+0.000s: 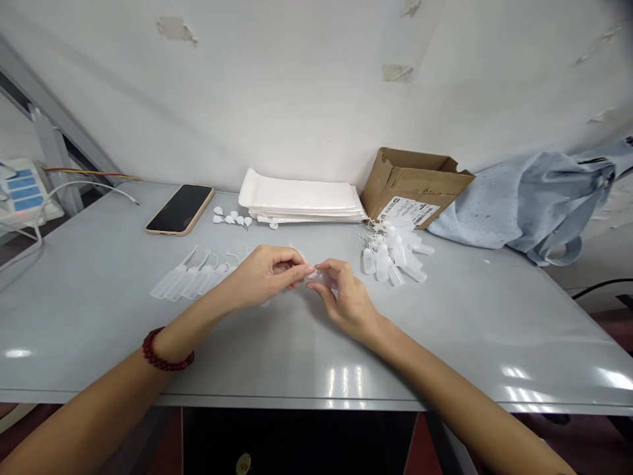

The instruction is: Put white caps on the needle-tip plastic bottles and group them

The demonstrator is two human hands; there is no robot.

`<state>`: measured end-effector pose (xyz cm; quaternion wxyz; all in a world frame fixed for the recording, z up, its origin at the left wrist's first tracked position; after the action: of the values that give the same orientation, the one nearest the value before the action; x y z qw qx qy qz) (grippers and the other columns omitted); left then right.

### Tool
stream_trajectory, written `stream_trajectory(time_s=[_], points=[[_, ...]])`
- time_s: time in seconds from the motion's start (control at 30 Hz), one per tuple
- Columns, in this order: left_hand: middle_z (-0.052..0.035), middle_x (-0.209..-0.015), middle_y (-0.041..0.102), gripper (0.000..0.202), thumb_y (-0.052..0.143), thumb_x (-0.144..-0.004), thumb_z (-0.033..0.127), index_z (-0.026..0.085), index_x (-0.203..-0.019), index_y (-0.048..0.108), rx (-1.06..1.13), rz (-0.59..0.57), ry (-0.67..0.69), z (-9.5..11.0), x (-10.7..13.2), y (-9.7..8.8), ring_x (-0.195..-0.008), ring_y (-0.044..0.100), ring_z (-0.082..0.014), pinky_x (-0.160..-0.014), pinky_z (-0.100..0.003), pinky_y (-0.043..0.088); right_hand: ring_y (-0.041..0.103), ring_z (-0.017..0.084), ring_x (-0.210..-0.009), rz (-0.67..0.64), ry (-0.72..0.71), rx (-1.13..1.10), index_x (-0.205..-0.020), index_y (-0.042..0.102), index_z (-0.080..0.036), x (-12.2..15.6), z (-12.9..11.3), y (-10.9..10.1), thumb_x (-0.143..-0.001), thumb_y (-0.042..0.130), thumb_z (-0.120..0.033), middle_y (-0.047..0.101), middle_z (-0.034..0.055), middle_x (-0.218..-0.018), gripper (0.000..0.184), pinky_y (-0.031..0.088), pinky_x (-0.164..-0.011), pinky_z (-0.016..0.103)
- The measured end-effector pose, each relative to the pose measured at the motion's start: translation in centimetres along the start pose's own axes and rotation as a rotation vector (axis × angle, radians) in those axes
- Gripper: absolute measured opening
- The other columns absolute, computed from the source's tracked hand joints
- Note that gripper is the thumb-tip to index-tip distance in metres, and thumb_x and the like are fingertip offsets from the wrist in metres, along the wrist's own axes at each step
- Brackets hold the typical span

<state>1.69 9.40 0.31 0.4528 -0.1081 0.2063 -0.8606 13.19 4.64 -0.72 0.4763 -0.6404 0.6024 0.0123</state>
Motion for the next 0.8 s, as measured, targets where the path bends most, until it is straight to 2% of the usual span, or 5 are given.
stream_trajectory(time_s=[0.2,0.37,0.53,0.6,0.8], points=[[0.0003,-0.062,0.063,0.025,0.057,-0.084,0.04,0.017,-0.078,0.066,0.032,-0.069,-0.004,-0.1,0.1,0.5,-0.06,0.059,-0.013,-0.05,-0.02,0.041,0.055,0.014,-0.061,-0.084,0.235,-0.267,-0.103,0.03,-0.023,-0.1,0.5,0.6,-0.09,0.049,-0.024,0.061,0.0002,-0.077,0.023,0.042,-0.058,0.027],[-0.0006,-0.071,0.066,0.018,0.055,-0.086,0.03,0.016,-0.08,0.066,0.004,-0.041,0.05,0.3,0.2,0.6,-0.062,0.059,-0.0111,-0.054,-0.019,0.044,0.047,0.011,-0.058,-0.162,0.553,-0.7,-0.096,0.03,-0.025,0.0,1.8,1.4,-0.087,0.052,-0.037,0.058,-0.005,-0.067,0.027,0.034,-0.056,0.025],[-0.0011,-0.078,0.066,0.017,0.058,-0.084,0.029,0.016,-0.085,0.067,-0.001,0.044,0.108,1.0,0.2,0.3,-0.065,0.06,-0.0106,-0.056,-0.018,0.046,0.026,0.006,-0.043,-0.273,0.774,-1.04,-0.09,0.031,-0.026,0.1,2.0,2.5,-0.084,0.056,-0.043,0.052,-0.0086,-0.058,0.031,0.023,-0.048,0.022],[-0.0006,-0.075,0.065,0.02,0.055,-0.086,0.033,0.016,-0.085,0.067,-0.004,0.032,0.057,0.6,0.1,0.4,-0.063,0.059,-0.0105,-0.051,-0.018,0.044,0.03,0.007,-0.045,-0.238,0.729,-0.953,-0.091,0.031,-0.025,0.0,2.2,2.1,-0.086,0.052,-0.043,0.052,-0.0074,-0.06,0.028,0.025,-0.049,0.022],[0.0015,-0.058,0.058,0.032,0.048,-0.089,0.04,0.016,-0.075,0.064,-0.101,-0.058,-0.085,-0.8,-0.2,0.8,-0.049,0.052,-0.0095,-0.047,-0.02,0.039,0.048,0.013,-0.06,-0.142,0.353,-0.275,-0.095,0.033,-0.023,-0.1,1.4,0.9,-0.092,0.039,-0.03,0.051,-0.0012,-0.072,0.01,0.035,-0.058,0.027]])
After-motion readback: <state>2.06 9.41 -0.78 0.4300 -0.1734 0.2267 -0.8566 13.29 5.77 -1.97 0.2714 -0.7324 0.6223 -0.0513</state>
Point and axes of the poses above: each hand's wrist, its own x-axis away from the middle knuckle, its own y-axis out of the palm, z = x × y, the point moved 8 cm from there along -x, towards the middle knuckle
